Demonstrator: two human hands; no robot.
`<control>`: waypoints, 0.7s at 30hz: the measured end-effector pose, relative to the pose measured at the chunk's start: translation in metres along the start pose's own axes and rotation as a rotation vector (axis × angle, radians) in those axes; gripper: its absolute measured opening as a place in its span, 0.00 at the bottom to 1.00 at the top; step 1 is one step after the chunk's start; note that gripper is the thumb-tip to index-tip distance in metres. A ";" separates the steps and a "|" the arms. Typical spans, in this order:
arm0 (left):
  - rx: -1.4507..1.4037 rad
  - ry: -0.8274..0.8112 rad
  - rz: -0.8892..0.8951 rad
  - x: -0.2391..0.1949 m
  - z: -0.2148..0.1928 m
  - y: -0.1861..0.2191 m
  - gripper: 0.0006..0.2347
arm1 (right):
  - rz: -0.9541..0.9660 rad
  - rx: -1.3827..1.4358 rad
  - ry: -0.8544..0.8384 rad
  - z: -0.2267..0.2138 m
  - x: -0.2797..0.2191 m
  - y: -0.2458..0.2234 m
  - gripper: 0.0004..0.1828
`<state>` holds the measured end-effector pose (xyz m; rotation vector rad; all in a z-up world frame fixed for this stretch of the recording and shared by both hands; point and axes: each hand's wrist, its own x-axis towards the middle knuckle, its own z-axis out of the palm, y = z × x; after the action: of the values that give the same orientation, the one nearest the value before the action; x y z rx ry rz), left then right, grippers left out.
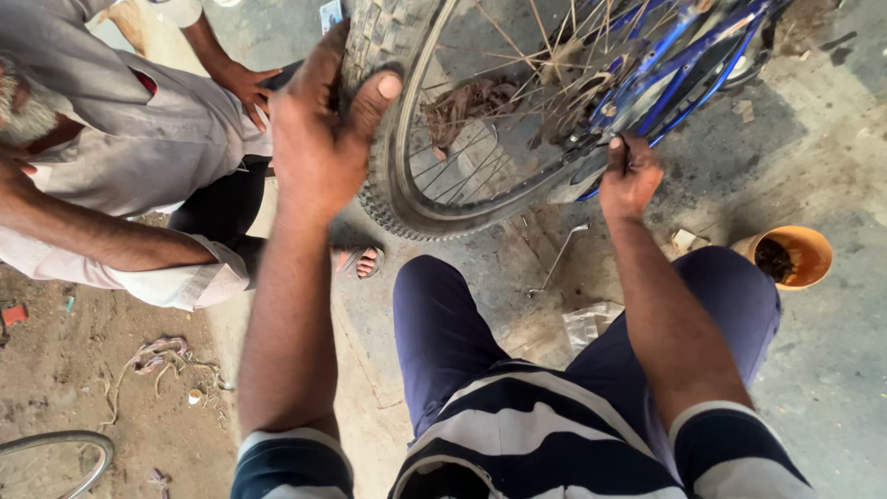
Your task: The person uses a wrench to tighten the axle nuts on the rear wheel of a blue bicycle. They repeatedly spin the wheel to check the alignment and continue adjusting the nuts with the wrench. A second person sits nearby observing the process.
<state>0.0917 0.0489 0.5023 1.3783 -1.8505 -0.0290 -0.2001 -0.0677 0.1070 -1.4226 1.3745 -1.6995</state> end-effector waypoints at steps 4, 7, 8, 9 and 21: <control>0.046 0.052 0.013 -0.009 0.003 -0.007 0.26 | -0.339 -0.307 0.023 0.001 0.003 -0.013 0.05; 0.085 0.057 0.007 -0.006 0.005 -0.007 0.25 | 0.056 0.046 -0.023 0.003 0.003 -0.014 0.08; 0.095 0.040 -0.045 -0.006 0.004 -0.007 0.25 | 0.001 -0.021 -0.021 0.001 -0.001 -0.013 0.09; 0.103 0.025 -0.094 -0.005 0.004 -0.005 0.25 | -0.058 -0.089 -0.020 0.000 -0.004 -0.012 0.12; 0.147 0.104 0.002 -0.002 0.003 -0.004 0.22 | 0.084 -0.073 0.021 0.021 0.000 0.003 0.20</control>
<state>0.0934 0.0478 0.4972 1.4493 -1.7965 0.1801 -0.1811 -0.0767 0.1030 -1.3703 1.5006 -1.6308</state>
